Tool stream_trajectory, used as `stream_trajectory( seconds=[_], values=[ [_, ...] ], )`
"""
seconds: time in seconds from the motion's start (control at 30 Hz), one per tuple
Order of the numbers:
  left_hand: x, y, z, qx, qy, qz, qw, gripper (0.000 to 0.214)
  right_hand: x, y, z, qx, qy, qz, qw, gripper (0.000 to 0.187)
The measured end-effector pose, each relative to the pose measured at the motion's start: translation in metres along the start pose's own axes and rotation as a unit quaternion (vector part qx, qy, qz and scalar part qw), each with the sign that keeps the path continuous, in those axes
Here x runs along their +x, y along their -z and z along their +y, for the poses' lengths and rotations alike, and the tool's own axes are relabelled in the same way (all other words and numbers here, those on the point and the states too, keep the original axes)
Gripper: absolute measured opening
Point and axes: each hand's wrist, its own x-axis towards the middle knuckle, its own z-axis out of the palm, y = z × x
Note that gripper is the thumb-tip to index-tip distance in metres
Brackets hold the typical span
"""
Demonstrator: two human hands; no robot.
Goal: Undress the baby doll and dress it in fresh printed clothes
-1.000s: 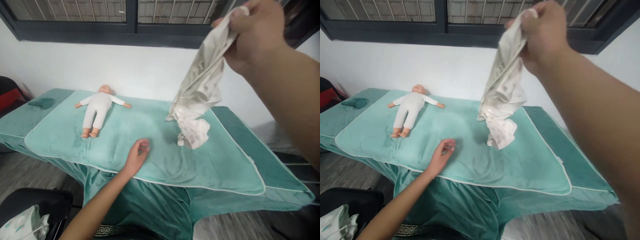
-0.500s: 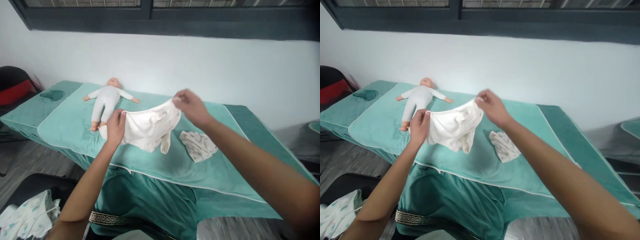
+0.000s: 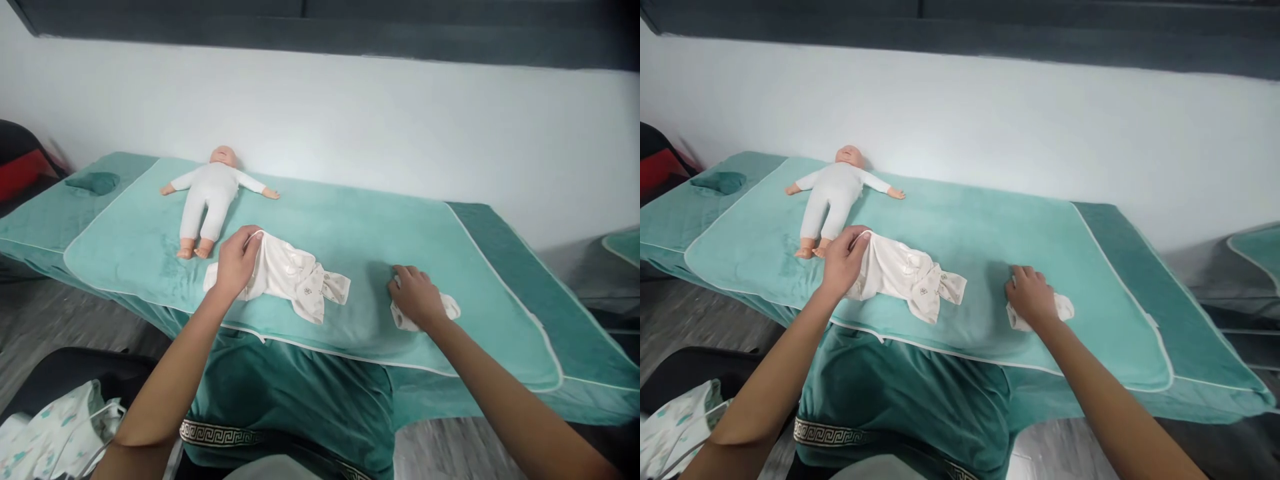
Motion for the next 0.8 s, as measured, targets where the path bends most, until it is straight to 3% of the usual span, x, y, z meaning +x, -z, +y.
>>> stream_trajectory(
  seconds=[0.2, 0.3, 0.4, 0.5, 0.53, 0.6, 0.67, 0.8],
  values=[
    [0.015, 0.010, 0.021, 0.028, -0.080, 0.018, 0.996, 0.032, 0.009, 0.003, -0.022, 0.116, 0.161, 0.045, 0.979, 0.044],
    [0.023, 0.017, 0.034, 0.034, -0.130, 0.015, 0.991, 0.032, 0.013, 0.011, -0.040, 0.110, 0.153, -0.032, 0.981, 0.049],
    [0.028, 0.021, 0.045, 0.047, -0.168, -0.005, 0.985, 0.033, 0.014, 0.031, -0.065, 0.075, 0.125, -0.126, 0.981, 0.060],
    [0.030, 0.022, 0.054, 0.063, -0.195, -0.032, 0.978, 0.036, 0.012, 0.067, -0.103, 0.168, 0.150, -0.102, 0.969, 0.062],
    [0.031, 0.021, 0.057, 0.066, -0.203, -0.039, 0.976, 0.036, 0.011, 0.079, -0.118, 0.243, 0.177, -0.089, 0.950, 0.062],
    [0.033, 0.020, 0.065, 0.065, -0.222, -0.050, 0.972, 0.034, 0.011, 0.100, -0.151, 0.395, 0.246, -0.100, 0.879, 0.060],
    [0.035, 0.020, 0.072, 0.068, -0.240, -0.054, 0.967, 0.033, 0.016, 0.112, -0.180, 0.474, 0.288, -0.108, 0.825, 0.053],
    [0.042, 0.030, 0.072, 0.114, -0.271, -0.057, 0.954, 0.032, 0.035, 0.119, -0.203, 0.553, 0.250, -0.139, 0.782, 0.037]
  ],
)
